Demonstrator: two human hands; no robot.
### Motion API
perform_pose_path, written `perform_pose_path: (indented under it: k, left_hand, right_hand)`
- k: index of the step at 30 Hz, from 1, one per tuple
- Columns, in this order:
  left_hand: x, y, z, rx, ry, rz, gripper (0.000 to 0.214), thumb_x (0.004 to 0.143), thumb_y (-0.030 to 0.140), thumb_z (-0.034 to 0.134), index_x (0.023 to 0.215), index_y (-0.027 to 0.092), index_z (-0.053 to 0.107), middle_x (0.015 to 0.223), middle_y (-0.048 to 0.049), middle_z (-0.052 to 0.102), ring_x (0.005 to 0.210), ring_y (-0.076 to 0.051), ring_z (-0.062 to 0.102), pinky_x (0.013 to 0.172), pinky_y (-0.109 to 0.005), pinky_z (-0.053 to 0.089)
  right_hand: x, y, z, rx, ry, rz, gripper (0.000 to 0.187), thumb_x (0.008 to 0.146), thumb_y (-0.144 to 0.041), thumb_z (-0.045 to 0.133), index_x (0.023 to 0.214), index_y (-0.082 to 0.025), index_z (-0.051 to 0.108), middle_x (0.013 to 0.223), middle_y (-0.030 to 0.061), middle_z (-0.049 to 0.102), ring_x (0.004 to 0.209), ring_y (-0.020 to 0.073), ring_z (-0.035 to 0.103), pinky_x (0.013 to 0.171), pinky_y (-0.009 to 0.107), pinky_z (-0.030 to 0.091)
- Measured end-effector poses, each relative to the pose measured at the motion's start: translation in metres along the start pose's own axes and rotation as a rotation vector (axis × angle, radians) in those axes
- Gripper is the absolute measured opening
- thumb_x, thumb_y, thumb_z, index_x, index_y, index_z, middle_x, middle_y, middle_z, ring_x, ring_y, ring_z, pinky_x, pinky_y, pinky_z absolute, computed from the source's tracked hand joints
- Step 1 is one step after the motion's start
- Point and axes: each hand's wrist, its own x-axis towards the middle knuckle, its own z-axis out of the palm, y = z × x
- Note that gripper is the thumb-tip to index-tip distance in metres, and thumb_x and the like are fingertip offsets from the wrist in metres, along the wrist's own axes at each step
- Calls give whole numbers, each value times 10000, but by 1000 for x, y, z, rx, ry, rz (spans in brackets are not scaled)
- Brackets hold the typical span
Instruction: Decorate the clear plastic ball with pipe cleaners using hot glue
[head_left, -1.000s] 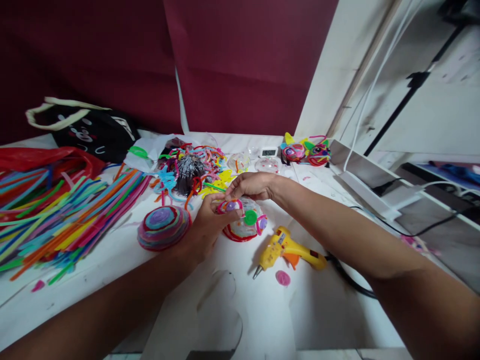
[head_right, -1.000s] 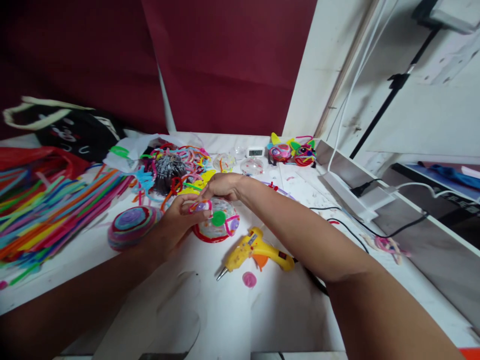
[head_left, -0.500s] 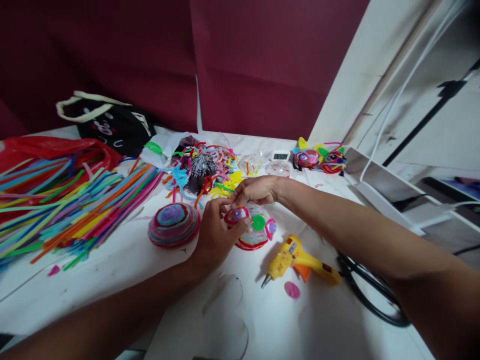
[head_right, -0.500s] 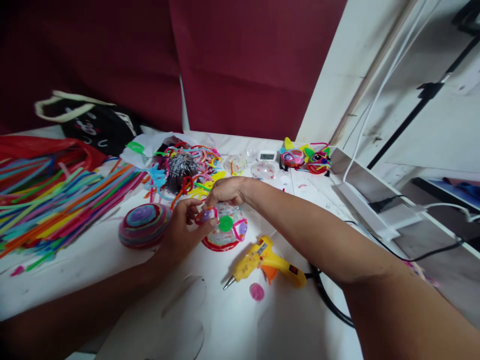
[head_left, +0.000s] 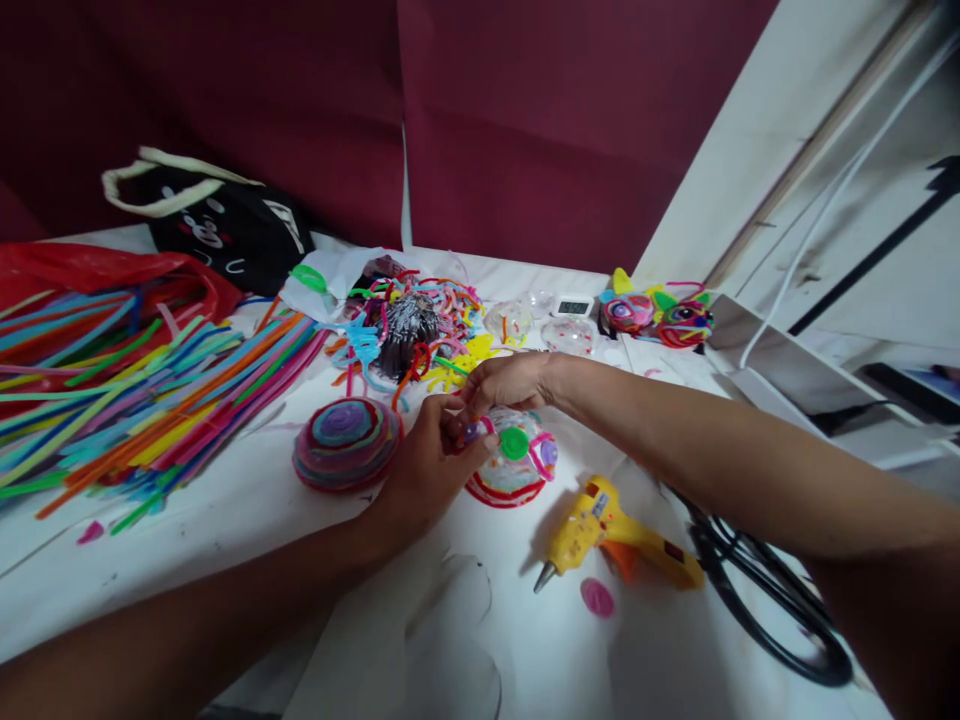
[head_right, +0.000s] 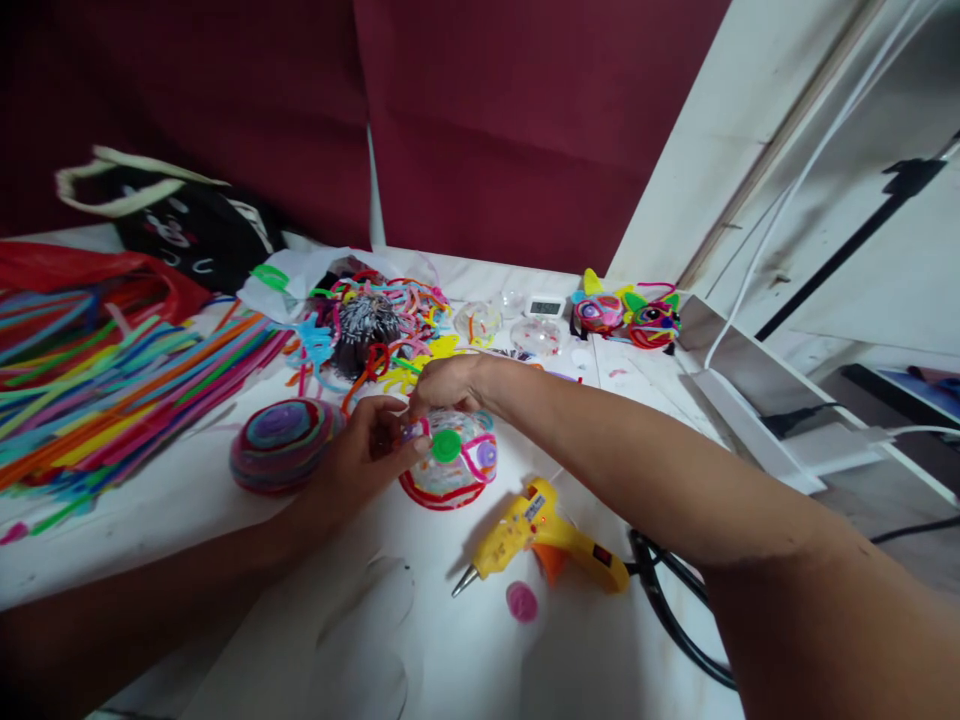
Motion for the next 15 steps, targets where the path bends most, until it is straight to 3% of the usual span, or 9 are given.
perform_pose_path:
  k: [3,5,12,15]
  left_hand:
    - [2,-10,0,-36,-32,-17,377,773,375,639,1038,220,422,774,52,457,706,-130,495,623,-256,394]
    - [4,-16,1,-47,-27,-19,377,779,385,641,1042,225,423,761,56,448,692,-128,495,606,-253,392]
    - [6,-23,4,-31,-12,-52,389,775,392,644,1061,229,437,741,61,444,656,-121,482,583,-252,385]
    - [8,-23,5,-24,-25,-69,396,768,387,642,1071,227,443,749,57,453,660,-121,487,576,-249,383]
  right_hand:
    - [2,3,5,-105,-103,120,209,847,-294,673,713,-139,633,637,-23,630,537,91,584,515,224,496]
    - [2,6,8,-154,-99,154,189,919,-298,579,823,-142,627,742,-20,636,591,83,586,556,227,509]
    - [-1,15,16,-132,31,130,160,915,-285,582,843,-144,607,749,-21,616,589,83,566,542,222,490]
    - [-1,23,19,-59,86,100,152,796,-140,692,731,-158,555,630,-47,582,554,83,552,505,193,447]
